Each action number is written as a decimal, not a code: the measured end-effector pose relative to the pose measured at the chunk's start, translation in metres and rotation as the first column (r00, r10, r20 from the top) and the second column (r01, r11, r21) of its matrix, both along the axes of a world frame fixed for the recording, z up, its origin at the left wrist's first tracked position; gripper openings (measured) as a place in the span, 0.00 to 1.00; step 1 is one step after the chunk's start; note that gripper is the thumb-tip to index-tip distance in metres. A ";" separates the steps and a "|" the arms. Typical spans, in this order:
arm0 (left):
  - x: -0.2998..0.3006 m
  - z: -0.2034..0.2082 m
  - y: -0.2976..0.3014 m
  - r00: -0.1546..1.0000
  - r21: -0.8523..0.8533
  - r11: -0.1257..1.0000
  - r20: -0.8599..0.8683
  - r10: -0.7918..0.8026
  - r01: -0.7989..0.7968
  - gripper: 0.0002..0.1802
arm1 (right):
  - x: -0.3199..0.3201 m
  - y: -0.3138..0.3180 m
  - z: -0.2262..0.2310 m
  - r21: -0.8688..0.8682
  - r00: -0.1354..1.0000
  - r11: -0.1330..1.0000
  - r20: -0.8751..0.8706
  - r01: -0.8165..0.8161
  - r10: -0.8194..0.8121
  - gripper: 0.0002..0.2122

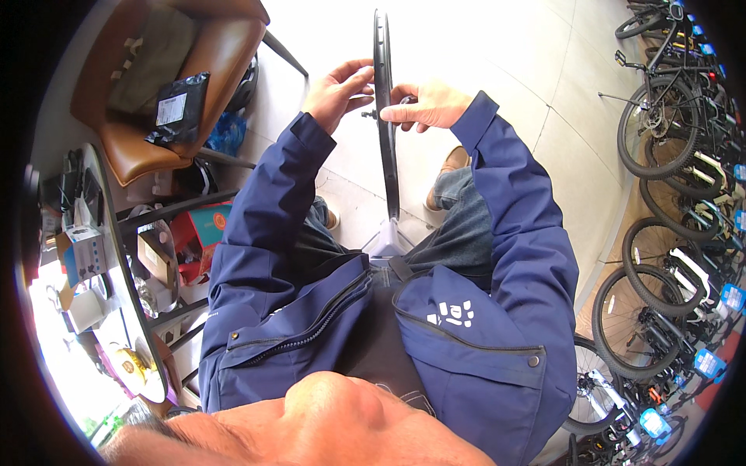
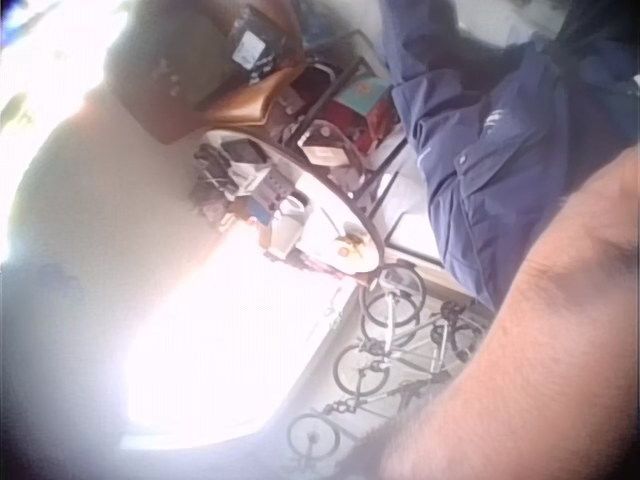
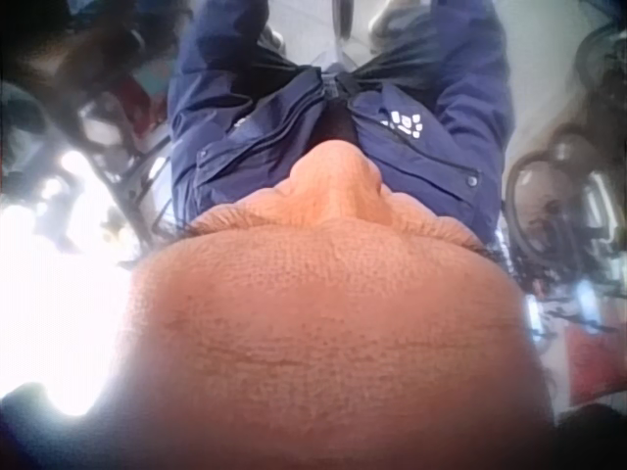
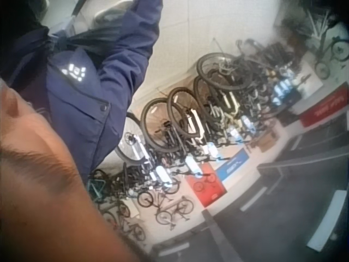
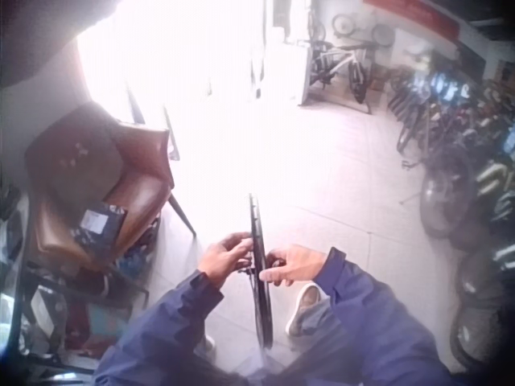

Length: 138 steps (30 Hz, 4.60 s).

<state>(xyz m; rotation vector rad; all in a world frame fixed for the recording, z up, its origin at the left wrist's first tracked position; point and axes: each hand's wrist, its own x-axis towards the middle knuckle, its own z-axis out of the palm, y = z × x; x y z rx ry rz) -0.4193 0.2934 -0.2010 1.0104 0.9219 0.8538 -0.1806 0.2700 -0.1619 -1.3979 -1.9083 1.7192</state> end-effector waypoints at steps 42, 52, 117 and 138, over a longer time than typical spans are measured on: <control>-0.032 0.003 -0.047 0.975 0.173 0.975 -0.198 -0.104 0.139 0.38 | -0.018 0.003 -0.027 -0.007 0.915 0.987 -0.374 0.159 -0.150 0.20; -0.062 0.008 -0.038 0.842 0.425 0.905 -0.498 0.207 0.029 0.25 | -0.026 0.004 -0.034 0.019 0.977 0.996 -0.197 0.089 -0.083 0.15; -0.007 -0.001 0.006 0.983 0.163 0.986 -0.172 0.062 -0.034 0.35 | 0.002 0.023 -0.032 0.169 0.868 0.858 -0.220 0.484 -0.446 0.27; 0.008 -0.006 -0.014 0.995 0.168 0.984 -0.087 -0.050 0.064 0.29 | -0.007 0.023 -0.032 0.096 0.860 0.891 -0.326 0.443 -0.393 0.30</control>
